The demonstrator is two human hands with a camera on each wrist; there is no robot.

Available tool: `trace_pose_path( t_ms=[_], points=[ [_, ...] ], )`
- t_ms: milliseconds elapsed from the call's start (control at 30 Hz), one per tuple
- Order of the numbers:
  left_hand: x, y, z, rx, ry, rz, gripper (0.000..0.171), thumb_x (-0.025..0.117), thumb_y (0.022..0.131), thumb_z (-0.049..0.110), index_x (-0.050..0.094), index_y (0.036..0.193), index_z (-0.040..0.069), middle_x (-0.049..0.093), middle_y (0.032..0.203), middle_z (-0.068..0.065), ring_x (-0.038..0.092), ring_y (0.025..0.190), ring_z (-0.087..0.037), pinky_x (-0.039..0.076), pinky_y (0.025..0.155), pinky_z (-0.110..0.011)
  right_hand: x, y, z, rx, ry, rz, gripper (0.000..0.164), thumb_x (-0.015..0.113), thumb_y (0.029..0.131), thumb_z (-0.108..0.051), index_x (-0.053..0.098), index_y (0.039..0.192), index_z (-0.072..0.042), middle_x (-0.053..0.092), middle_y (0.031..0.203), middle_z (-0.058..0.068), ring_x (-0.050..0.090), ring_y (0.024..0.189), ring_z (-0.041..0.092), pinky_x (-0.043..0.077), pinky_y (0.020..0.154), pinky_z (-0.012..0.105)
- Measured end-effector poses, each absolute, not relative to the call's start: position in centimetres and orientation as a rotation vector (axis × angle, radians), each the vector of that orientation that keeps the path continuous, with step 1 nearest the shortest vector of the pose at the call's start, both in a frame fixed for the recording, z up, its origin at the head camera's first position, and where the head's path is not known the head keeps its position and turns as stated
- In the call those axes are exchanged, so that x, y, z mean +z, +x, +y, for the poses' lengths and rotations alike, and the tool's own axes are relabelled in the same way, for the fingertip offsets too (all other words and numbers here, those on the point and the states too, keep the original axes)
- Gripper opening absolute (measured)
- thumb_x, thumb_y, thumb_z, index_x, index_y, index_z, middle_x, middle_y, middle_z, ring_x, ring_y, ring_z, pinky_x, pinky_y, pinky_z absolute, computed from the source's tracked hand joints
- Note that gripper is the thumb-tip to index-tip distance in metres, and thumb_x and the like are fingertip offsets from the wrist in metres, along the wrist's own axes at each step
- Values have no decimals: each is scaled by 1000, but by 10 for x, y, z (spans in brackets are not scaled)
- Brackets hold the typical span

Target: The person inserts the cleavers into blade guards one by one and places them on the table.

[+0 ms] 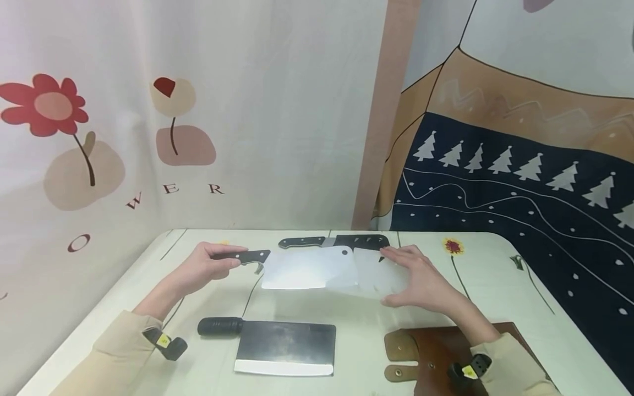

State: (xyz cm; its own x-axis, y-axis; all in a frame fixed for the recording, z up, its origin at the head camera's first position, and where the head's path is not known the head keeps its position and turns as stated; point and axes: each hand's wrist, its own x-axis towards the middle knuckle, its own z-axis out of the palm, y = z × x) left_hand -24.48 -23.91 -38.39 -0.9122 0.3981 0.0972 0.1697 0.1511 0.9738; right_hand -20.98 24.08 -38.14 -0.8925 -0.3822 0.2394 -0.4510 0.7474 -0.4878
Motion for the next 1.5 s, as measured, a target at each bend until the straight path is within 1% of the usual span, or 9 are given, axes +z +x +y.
trace_pose_path(
  t_ms=[267,333,433,567,767,1067,1167,1367,1500],
  points=[
    [-382,-247,-235,1943,522,2221,36,71,92,-2,67,127,-9,54,77,-1,29,54,-8,29,55,-21,-373,-210,233,808,603,-2834,95,92,69,-39,53,150,-7,48,149,21,42,131,42,42,96,73],
    [-383,-247,-234,1974,542,2151,31,70,92,-4,73,123,-1,58,81,-2,29,54,-8,28,55,-22,-372,-210,234,794,608,-2836,95,93,69,-39,54,149,-7,49,149,21,41,132,42,43,95,72],
    [-386,-248,-234,1994,594,2029,35,67,92,-8,78,117,13,63,87,-3,28,54,-7,25,55,-22,-370,-210,238,792,623,-2830,94,93,67,-38,55,148,-7,51,147,22,41,131,40,46,94,70],
    [-388,-249,-233,1971,646,1955,40,67,92,-9,79,116,21,64,95,-8,28,54,-7,23,53,-22,-367,-211,244,790,651,-2827,94,94,66,-38,57,147,-8,54,142,21,41,129,39,48,92,68],
    [-385,-248,-234,1901,631,1939,40,67,92,-9,79,117,20,65,100,-13,33,56,-7,26,52,-21,-363,-213,251,798,726,-2818,92,94,64,-40,60,144,-8,57,138,20,45,125,38,50,91,66],
    [-389,-247,-245,1732,720,1917,39,66,93,-8,77,122,17,68,97,-8,24,55,-11,21,53,-25,-371,-208,251,886,888,-2871,89,94,63,-40,63,142,-14,56,138,12,48,125,36,47,93,67],
    [-390,-247,-245,1737,723,1936,37,65,94,-8,75,124,10,67,94,-7,24,56,-11,22,53,-25,-373,-206,249,896,883,-2862,90,94,63,-40,62,142,-13,57,138,12,47,124,35,48,92,65],
    [-387,-243,-234,1759,635,2088,39,70,94,-1,63,131,-11,60,91,-6,30,57,-9,27,54,-23,-373,-206,248,857,843,-2818,91,95,63,-38,61,142,-8,57,137,14,46,125,36,49,92,65],
    [-386,-241,-228,1768,573,2139,43,72,93,0,60,132,-14,60,95,-9,33,58,-9,29,54,-22,-377,-208,247,861,817,-2813,92,96,64,-35,60,143,-5,59,139,16,44,127,36,48,94,63]
  ],
)
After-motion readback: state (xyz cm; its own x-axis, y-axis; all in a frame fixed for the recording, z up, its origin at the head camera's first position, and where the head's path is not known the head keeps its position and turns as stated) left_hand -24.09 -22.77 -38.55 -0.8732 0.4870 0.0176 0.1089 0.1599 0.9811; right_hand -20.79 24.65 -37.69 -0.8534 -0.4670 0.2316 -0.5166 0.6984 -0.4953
